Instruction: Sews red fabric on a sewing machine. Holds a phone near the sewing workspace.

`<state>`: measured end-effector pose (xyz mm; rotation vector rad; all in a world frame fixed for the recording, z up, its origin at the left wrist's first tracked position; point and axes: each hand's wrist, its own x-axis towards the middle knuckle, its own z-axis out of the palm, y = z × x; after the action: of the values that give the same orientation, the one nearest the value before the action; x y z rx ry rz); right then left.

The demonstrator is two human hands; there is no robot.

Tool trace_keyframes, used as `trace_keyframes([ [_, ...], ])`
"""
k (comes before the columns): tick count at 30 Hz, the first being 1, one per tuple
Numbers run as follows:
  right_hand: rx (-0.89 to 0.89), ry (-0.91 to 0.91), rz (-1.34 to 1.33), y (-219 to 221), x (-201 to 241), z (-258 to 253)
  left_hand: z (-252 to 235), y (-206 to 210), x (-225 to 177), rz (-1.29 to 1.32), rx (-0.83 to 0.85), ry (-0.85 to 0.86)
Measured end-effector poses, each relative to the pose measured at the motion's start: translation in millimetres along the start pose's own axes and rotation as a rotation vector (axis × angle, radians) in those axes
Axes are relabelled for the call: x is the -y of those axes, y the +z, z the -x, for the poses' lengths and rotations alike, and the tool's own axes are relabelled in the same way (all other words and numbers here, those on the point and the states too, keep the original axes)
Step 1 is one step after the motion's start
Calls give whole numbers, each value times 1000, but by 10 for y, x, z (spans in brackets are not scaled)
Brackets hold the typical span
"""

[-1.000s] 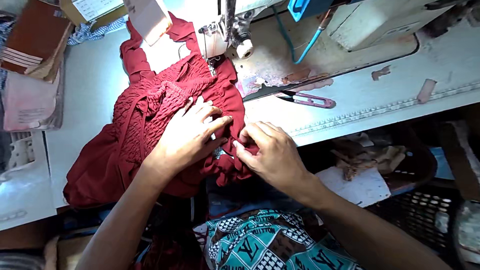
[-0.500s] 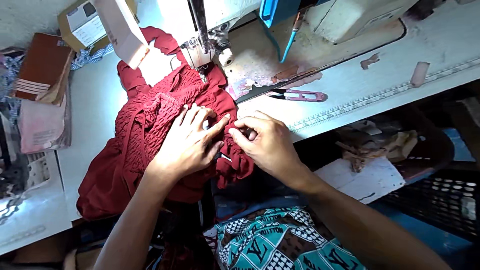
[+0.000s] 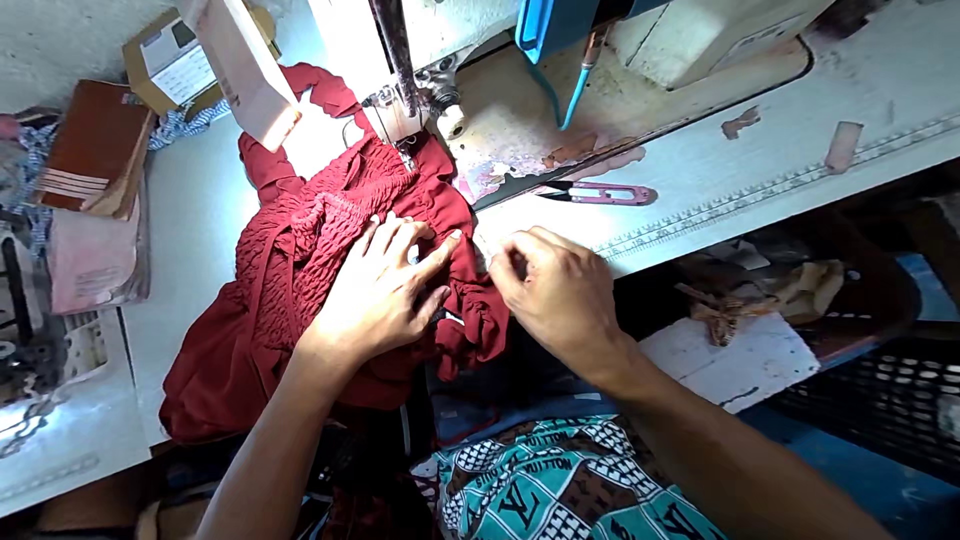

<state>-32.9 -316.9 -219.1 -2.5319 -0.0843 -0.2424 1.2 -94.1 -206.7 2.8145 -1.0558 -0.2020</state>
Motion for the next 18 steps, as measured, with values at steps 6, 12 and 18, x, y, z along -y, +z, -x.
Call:
trace_keyframes([
  [6, 63, -498, 47, 18, -179, -94, -4, -22, -11, 2, 1, 7],
  [12, 19, -584, -63, -82, -136, -333, 14, 6, -3, 37, -64, -1],
  [18, 192, -720, 44, 189, -262, -635, 27, -16, 41, 83, -159, -59],
])
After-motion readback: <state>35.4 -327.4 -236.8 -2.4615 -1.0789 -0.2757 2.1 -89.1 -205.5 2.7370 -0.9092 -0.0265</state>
